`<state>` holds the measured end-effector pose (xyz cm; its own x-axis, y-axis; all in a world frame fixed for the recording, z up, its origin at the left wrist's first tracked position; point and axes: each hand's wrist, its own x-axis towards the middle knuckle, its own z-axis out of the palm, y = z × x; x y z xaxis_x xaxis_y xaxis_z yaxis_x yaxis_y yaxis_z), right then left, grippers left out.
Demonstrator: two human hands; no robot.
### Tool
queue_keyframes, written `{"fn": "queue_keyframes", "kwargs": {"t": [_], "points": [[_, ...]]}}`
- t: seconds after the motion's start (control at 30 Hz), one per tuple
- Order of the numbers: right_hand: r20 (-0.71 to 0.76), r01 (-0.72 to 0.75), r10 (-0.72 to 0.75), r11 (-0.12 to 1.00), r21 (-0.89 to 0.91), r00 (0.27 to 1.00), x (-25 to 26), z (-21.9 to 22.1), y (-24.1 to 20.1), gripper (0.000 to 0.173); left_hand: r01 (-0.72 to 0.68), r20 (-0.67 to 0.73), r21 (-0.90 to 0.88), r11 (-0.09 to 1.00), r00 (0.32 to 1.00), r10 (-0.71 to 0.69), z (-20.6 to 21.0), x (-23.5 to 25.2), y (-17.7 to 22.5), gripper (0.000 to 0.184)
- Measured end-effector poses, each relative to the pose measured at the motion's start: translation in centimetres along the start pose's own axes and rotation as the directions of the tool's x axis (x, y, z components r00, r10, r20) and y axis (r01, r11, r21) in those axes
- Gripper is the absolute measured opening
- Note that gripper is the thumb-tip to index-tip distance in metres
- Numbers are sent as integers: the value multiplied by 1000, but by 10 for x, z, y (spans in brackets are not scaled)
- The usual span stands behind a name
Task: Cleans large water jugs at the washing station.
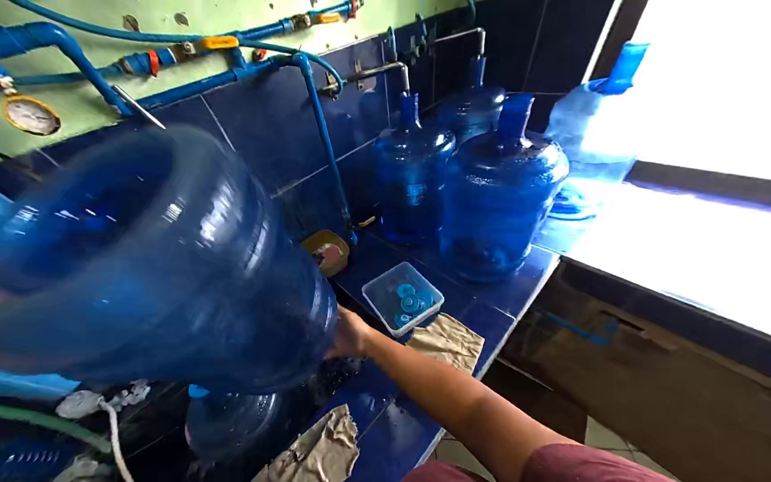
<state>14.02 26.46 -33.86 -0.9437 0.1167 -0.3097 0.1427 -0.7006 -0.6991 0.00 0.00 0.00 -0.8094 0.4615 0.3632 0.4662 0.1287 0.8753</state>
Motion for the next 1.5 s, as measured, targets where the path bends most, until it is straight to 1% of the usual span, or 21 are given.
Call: {"fn": "queue_keyframes", "kwargs": {"t": [0.03,0.1,0.2,0.3,0.37,0.4,0.47,0.53,0.57,0.6,0.63,0.7,0.77,0.8,0.87,0.97,1.13,1.23,1.33,1.43,1.5], "points": [[14,-85,85,993,84,996,2,-15,15,92,158,38,187,970,985,-168,4,-14,-16,44],[-48,-213,223,964,161,974,2,-39,46,101,371,81,338,865,904,-420,25,-34,-51,59],[-181,-280,299,952,121,937,-1,-61,58,98,463,84,330,822,853,-514,30,-43,-100,51],[-211,-78,83,996,31,974,1,-45,17,94,331,208,144,932,911,-356,-18,-56,-120,47],[-169,136,-134,991,0,976,8,-23,-32,91,173,303,92,980,933,-194,-60,-65,-130,72],[-145,216,-218,976,-31,965,12,-12,-61,88,100,296,201,974,942,-157,-79,-69,-131,89],[-46,313,-328,929,-196,944,16,13,-114,74,-62,285,543,837,952,-114,-111,-76,-142,104],[20,323,-336,885,-336,942,11,60,-156,54,-205,270,799,565,962,-33,-119,-100,-145,111],[43,311,-321,863,-399,946,9,90,-171,50,-210,230,868,450,973,12,-118,-116,-149,119],[83,326,-323,837,-440,943,10,121,-179,48,-160,161,905,395,986,30,-118,-133,-159,122],[136,378,-356,805,-458,924,12,151,-181,48,-77,66,912,402,997,41,-122,-150,-178,119],[250,513,-449,722,-464,858,19,215,-169,51,191,-213,821,537,977,-22,-135,-189,-227,109],[383,638,-510,618,-460,770,18,290,-141,47,452,-451,631,630,875,-176,-146,-230,-276,108],[446,684,-519,573,-452,729,16,328,-121,44,537,-508,543,646,822,-256,-149,-254,-299,111],[555,727,-473,499,-472,685,24,395,-73,46,634,-530,419,649,752,-392,-147,-301,-337,115],[623,713,-347,366,-598,701,61,480,10,56,736,-512,308,603,662,-547,-148,-353,-363,112],[623,640,-148,143,-755,768,116,578,130,71,735,-592,237,635,628,-505,-168,-370,-363,112],[596,600,-69,60,-798,800,126,616,179,75,723,-659,195,663,597,-457,-180,-350,-357,121],[625,625,16,-12,-781,781,118,636,201,76,673,-719,158,723,580,-382,-190,-329,-367,126],[733,733,57,27,-680,678,100,608,188,77,629,-767,105,771,544,-340,-201,-314,-380,127],[790,786,66,85,-613,609,95,552,162,73,589,-774,59,806,538,-335,-212,-307,-388,125]]}}
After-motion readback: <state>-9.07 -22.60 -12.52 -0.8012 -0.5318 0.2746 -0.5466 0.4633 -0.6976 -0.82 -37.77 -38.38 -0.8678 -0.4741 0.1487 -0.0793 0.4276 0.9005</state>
